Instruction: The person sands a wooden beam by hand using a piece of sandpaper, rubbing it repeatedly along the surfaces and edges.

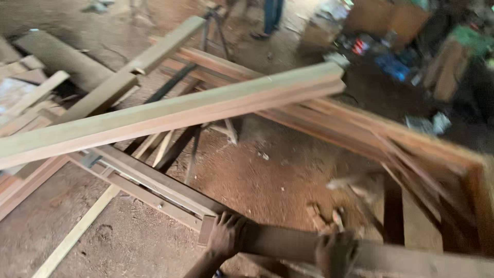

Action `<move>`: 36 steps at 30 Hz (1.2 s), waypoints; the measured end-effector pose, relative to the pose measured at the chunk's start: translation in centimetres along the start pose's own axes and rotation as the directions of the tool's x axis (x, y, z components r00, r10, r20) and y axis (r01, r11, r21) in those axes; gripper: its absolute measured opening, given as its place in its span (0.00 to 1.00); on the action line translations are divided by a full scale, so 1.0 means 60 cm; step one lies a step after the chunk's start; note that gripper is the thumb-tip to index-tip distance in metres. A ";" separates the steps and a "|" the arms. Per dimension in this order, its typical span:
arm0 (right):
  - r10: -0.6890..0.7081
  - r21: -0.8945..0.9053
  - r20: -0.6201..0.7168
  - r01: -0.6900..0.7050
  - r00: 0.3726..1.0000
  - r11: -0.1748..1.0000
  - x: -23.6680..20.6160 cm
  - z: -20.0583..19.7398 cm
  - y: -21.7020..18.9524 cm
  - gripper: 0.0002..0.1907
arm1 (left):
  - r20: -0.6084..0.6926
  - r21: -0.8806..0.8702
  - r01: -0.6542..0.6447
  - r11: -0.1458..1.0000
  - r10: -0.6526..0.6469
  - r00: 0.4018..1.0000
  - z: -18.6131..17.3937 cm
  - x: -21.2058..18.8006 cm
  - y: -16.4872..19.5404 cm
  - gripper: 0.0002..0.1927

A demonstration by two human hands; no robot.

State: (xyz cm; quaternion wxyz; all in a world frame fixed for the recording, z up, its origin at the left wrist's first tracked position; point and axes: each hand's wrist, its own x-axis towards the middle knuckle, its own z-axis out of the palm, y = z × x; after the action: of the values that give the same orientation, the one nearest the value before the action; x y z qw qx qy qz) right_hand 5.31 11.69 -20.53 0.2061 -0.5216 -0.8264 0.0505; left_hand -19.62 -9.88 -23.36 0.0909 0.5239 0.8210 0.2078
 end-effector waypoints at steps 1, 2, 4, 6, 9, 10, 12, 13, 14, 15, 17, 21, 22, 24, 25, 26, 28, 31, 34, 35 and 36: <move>0.091 0.000 0.001 -0.091 0.996 0.996 -0.003 -0.007 0.009 0.38 | 0.048 0.010 -0.002 1.000 0.001 0.999 -0.003 0.006 0.007 0.19; 0.136 0.004 -0.008 -0.136 0.991 0.991 -0.014 -0.004 0.003 0.38 | 0.096 0.020 -0.009 1.000 0.007 0.995 -0.005 0.012 0.013 0.19; -0.023 0.001 -0.036 0.023 0.999 1.000 -0.058 0.020 -0.048 0.38 | 0.106 0.027 -0.075 0.997 0.072 0.992 -0.008 0.021 0.024 0.20; -0.261 -0.007 -0.036 0.261 0.965 0.965 -0.108 0.057 -0.120 0.37 | 0.054 0.019 -0.179 0.984 0.178 0.983 -0.009 0.025 0.033 0.23; -0.467 -0.023 -0.024 0.466 0.884 0.884 -0.141 0.075 -0.174 0.37 | 0.309 0.000 -0.055 0.999 0.052 0.950 -0.008 0.020 0.044 0.26; -0.456 -0.038 -0.035 0.455 0.889 0.890 -0.139 0.074 -0.161 0.36 | 0.243 -0.029 -0.061 0.998 0.067 0.968 -0.007 0.018 0.047 0.24; -0.305 -0.065 -0.058 0.301 0.951 0.951 -0.111 0.040 -0.103 0.36 | 0.126 -0.077 -0.071 0.994 0.081 0.989 -0.006 0.012 0.052 0.21; -0.173 -0.080 -0.059 0.168 0.983 0.983 -0.090 0.016 -0.066 0.36 | 0.112 -0.057 -0.100 0.993 0.105 0.988 -0.005 0.010 0.054 0.20; -0.052 -0.089 -0.068 0.046 0.996 0.995 -0.073 -0.006 -0.033 0.35 | 0.088 -0.041 -0.131 0.991 0.134 0.987 -0.004 0.009 0.057 0.20; 0.062 -0.081 -0.077 -0.069 0.995 0.994 -0.059 -0.024 -0.010 0.35 | 0.056 -0.031 -0.162 0.986 0.164 0.985 -0.004 0.009 0.058 0.20; 0.209 -0.062 -0.082 -0.215 0.974 0.975 -0.053 -0.035 -0.004 0.35 | 0.140 -0.053 -0.087 0.995 0.094 0.986 -0.003 0.009 0.061 0.20; -0.251 -0.040 -0.055 0.249 0.966 0.968 -0.115 0.030 -0.128 0.34 | 0.130 -0.065 -0.104 0.992 0.112 0.985 0.002 0.008 0.060 0.20; -0.387 -0.030 -0.038 0.386 0.921 0.922 -0.132 0.050 -0.157 0.34 | 0.137 -0.073 -0.114 0.991 0.123 0.983 0.004 0.006 0.059 0.22; -0.479 -0.026 -0.030 0.478 0.877 0.878 -0.147 0.068 -0.177 0.33 | 0.160 -0.086 -0.134 0.987 0.146 0.976 0.009 0.003 0.058 0.26; -0.463 -0.035 -0.040 0.462 0.885 0.886 -0.143 0.067 -0.160 0.33 | 0.146 -0.091 -0.120 0.989 0.133 0.980 0.011 0.001 0.057 0.25; -0.436 -0.057 -0.053 0.433 0.899 0.900 -0.132 0.059 -0.137 0.33 | 0.128 -0.098 -0.112 0.989 0.124 0.984 0.013 -0.001 0.057 0.23; -0.217 -0.086 -0.054 0.212 0.975 0.973 -0.089 0.018 -0.051 0.32 | 0.096 -0.089 -0.124 0.988 0.132 0.987 0.013 -0.003 0.058 0.23; 0.154 -0.098 -0.069 -0.160 0.986 0.982 -0.030 -0.035 0.034 0.32 | 0.075 -0.078 -0.153 0.985 0.159 0.984 0.009 -0.001 0.063 0.23; 0.171 -0.089 -0.079 -0.178 0.982 0.980 -0.029 -0.035 -0.004 0.31 | 0.149 -0.112 -0.096 0.989 0.112 0.982 0.001 0.004 0.066 0.22; 0.069 -0.090 -0.079 -0.076 0.994 0.993 -0.042 -0.020 -0.044 0.31 | 0.166 -0.120 -0.076 0.990 0.095 0.981 -0.001 0.005 0.066 0.22; -0.104 -0.077 -0.058 0.099 0.993 0.992 -0.060 -0.005 -0.083 0.31 | 0.176 -0.123 -0.055 0.991 0.076 0.981 0.000 0.007 0.066 0.22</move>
State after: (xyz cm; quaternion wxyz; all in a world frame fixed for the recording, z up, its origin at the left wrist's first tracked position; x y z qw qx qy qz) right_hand 2.56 6.20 -19.82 0.2142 -0.4875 -0.8464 -0.0070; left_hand -16.57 -8.05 -21.60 0.1888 0.5612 0.7779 0.2104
